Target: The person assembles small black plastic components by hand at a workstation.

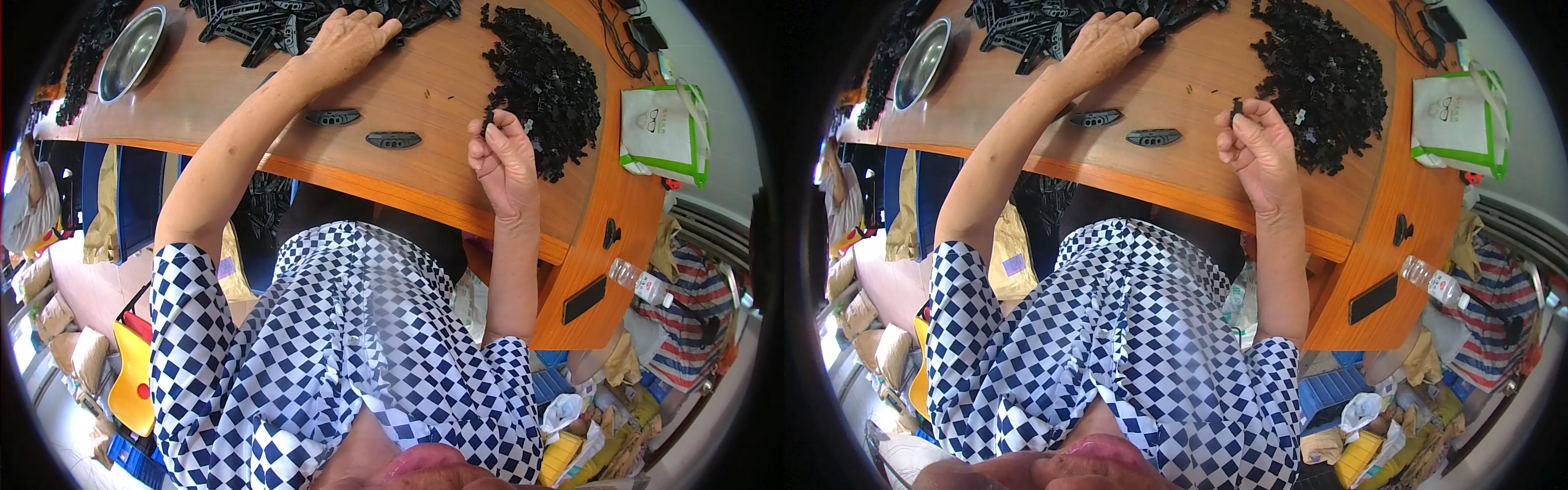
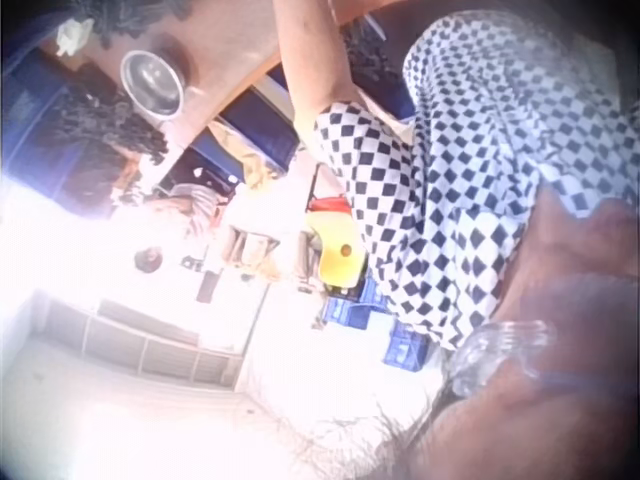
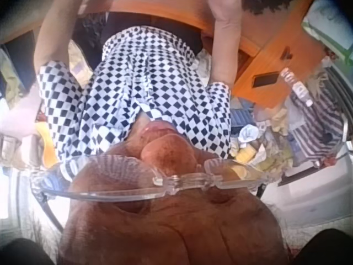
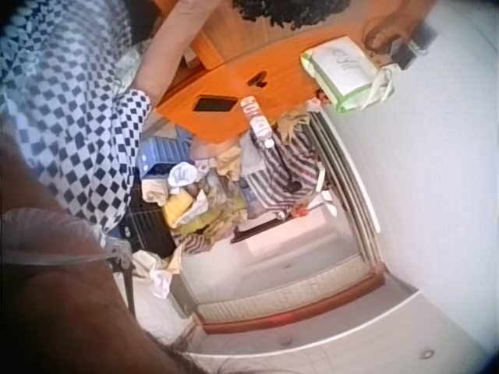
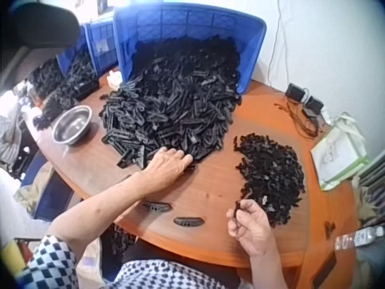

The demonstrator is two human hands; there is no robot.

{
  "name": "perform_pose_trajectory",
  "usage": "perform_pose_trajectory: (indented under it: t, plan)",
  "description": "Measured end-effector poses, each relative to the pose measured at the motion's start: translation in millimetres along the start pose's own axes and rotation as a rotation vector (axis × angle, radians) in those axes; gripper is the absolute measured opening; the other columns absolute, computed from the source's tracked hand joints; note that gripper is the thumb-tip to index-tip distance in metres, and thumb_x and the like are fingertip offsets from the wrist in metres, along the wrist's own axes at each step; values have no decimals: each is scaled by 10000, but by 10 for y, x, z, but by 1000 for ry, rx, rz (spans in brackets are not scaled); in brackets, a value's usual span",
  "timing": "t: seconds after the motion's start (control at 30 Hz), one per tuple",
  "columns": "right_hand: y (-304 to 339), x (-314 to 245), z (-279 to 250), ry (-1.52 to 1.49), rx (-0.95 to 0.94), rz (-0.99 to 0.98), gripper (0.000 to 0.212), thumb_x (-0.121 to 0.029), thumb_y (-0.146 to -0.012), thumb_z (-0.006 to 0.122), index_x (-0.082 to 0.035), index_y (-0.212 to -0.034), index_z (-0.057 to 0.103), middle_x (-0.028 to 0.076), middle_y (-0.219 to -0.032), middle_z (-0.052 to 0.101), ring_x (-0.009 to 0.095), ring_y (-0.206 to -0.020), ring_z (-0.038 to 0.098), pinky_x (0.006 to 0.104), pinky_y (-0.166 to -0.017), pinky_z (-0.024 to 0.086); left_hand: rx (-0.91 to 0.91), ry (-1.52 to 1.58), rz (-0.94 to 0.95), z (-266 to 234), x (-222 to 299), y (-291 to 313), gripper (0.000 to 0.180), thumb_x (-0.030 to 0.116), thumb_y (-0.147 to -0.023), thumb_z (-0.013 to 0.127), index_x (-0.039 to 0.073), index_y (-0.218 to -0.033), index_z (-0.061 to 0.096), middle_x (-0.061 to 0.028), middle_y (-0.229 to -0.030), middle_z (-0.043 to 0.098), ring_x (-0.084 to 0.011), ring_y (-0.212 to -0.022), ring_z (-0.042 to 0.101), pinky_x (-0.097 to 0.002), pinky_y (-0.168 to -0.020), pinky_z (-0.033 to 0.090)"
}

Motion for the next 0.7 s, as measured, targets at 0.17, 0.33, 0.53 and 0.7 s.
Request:
perform_pose_trajectory:
  t: [0.17, 0.33, 0.53, 0.7]
  plan:
    - [46, 73, 46, 128, 36, -38, 120, -69, -909, 596, -74, -1025, 565, 148, -978, 667, 163, -734, 644, 247, -603, 484, 37, 287, -83, 186, -62, -20, 280, 165, -842, 644, 99, -1105, 574, -67, -1014, 635, -229, -960, 616, -368, -801, 487]
    - [19, 117, 190, 350, 188, -176, 101, -83, -908, 608, -56, -1000, 579, 112, -984, 670, 141, -791, 629, 234, -712, 483, -182, 1956, -439, 104, 326, 169, 319, 204, -929, 596, 39, -1200, 558, -62, -1004, 656, -142, -878, 644, -275, -779, 524]
    - [-58, 149, 317, 363, 279, -348, 57, -73, -896, 624, -28, -931, 626, 74, -1091, 610, 110, -982, 542, 264, -904, 423, -242, 2391, -488, -134, 763, 344, 356, 152, -930, 582, 6, -1244, 499, -76, -1042, 631, -156, -946, 648, -227, -808, 562]
    - [-92, 189, 361, 299, 189, -312, 64, -68, -896, 622, -11, -924, 629, 73, -1097, 591, 120, -1000, 540, 277, -917, 419, -203, 2337, -519, -167, 828, 386, 367, 154, -935, 574, 14, -1264, 493, -64, -1031, 625, -114, -879, 641, -209, -805, 556]
Point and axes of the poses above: each hand's wrist, its own y-axis away from the middle knuckle, its own z-axis out of the palm, x = y × z, the point moved 4 cm from there along -y, towards the middle knuckle
